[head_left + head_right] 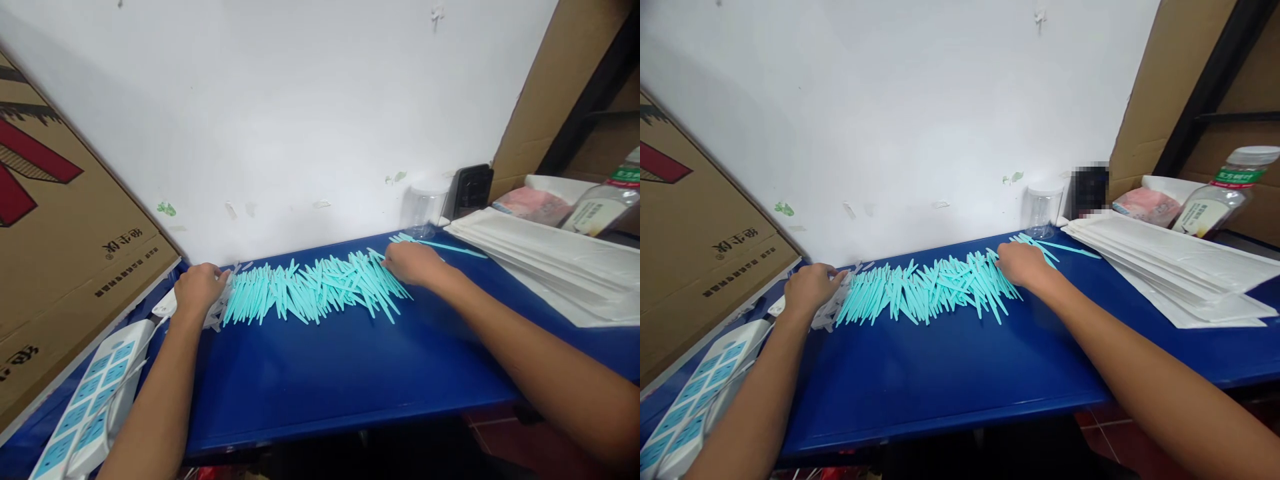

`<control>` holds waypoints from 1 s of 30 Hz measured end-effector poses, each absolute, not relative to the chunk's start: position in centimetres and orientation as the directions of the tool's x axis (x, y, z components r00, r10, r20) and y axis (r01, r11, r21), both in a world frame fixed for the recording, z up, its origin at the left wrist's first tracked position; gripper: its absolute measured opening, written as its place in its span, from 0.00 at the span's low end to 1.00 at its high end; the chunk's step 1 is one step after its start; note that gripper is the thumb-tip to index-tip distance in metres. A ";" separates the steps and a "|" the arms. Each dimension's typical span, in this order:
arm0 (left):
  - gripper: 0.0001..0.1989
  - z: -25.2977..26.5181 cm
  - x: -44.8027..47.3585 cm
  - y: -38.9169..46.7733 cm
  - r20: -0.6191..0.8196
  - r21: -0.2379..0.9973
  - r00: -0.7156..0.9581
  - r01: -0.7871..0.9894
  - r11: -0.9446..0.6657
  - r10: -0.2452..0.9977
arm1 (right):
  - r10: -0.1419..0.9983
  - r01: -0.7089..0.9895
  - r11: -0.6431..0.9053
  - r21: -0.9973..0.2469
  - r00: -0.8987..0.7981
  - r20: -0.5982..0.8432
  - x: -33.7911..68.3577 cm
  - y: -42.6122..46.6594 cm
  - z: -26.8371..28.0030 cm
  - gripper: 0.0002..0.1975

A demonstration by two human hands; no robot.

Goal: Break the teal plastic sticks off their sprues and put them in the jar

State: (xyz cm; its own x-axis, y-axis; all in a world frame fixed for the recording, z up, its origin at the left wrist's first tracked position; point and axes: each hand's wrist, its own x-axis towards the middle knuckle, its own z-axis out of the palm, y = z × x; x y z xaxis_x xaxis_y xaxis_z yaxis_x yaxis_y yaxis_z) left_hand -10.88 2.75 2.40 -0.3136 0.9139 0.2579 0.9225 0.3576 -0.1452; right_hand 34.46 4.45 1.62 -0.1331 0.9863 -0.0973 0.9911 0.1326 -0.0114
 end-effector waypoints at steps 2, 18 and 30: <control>0.27 2.4 -10.9 2.7 0.261 -0.147 -0.312 0.922 0.358 0.913 | 0.986 0.991 0.135 -0.015 -0.136 -0.093 34.6 4.6 1.4 0.16; 0.27 2.3 -8.4 2.3 0.359 -0.123 -0.193 0.960 0.251 0.913 | 0.993 0.995 0.081 -0.049 -0.085 -0.084 36.3 6.8 0.2 0.13; 0.22 1.5 -5.3 1.9 0.460 -0.009 -0.027 0.999 0.035 0.888 | 0.999 0.996 -0.017 -0.090 0.014 -0.038 36.2 6.4 1.2 0.18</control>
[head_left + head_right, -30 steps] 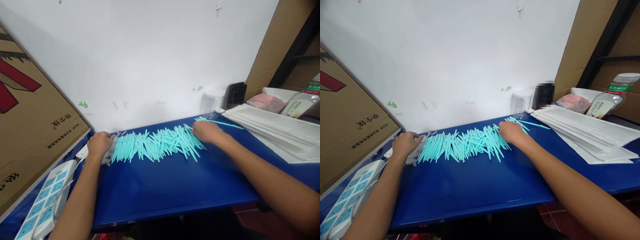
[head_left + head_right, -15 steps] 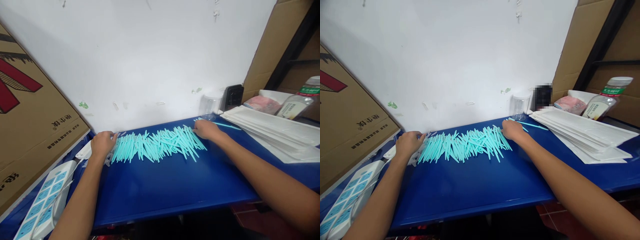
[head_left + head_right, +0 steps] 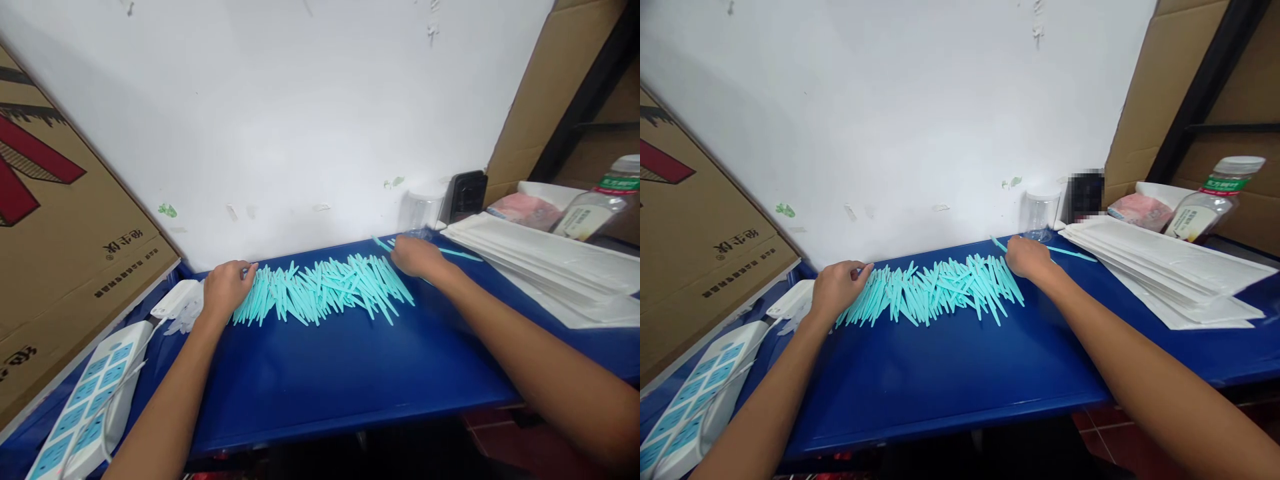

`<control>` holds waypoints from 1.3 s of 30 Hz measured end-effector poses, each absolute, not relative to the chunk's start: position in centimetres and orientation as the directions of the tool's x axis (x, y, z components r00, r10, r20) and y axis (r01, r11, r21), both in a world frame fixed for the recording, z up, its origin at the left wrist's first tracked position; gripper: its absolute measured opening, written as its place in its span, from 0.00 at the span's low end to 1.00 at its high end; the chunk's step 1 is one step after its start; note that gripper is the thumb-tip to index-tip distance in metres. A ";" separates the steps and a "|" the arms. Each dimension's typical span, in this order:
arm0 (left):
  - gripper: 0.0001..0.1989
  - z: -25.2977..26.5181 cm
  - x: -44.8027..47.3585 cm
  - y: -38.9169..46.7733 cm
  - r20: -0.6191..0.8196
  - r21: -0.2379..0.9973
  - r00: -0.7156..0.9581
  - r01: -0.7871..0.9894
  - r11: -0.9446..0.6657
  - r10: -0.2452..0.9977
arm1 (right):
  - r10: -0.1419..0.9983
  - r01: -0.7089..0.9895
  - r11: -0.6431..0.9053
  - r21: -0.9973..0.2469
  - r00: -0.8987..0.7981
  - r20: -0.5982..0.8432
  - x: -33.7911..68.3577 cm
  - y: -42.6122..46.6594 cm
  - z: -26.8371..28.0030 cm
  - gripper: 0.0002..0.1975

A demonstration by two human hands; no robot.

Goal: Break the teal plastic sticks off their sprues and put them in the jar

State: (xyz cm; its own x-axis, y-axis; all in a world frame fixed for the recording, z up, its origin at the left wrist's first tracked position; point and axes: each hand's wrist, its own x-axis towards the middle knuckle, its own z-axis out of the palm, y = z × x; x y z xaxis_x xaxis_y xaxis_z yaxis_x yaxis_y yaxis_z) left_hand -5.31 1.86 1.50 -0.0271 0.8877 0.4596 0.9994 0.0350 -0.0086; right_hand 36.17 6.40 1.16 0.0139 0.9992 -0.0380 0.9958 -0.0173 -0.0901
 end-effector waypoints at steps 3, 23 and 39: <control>0.22 1.1 -3.5 1.4 0.498 0.083 0.070 0.988 -0.128 0.864 | 0.997 0.994 0.014 -0.111 -0.004 0.082 35.7 5.8 1.8 0.19; 0.24 1.5 0.2 -0.9 0.458 0.132 0.380 0.865 -0.485 0.804 | 0.695 0.724 0.678 -0.127 -0.575 0.432 32.0 2.9 1.5 0.09; 0.30 2.1 -10.9 2.7 0.311 -0.149 -0.306 0.919 0.364 0.900 | 0.962 0.965 0.173 -0.198 -0.122 0.246 35.8 6.3 1.2 0.16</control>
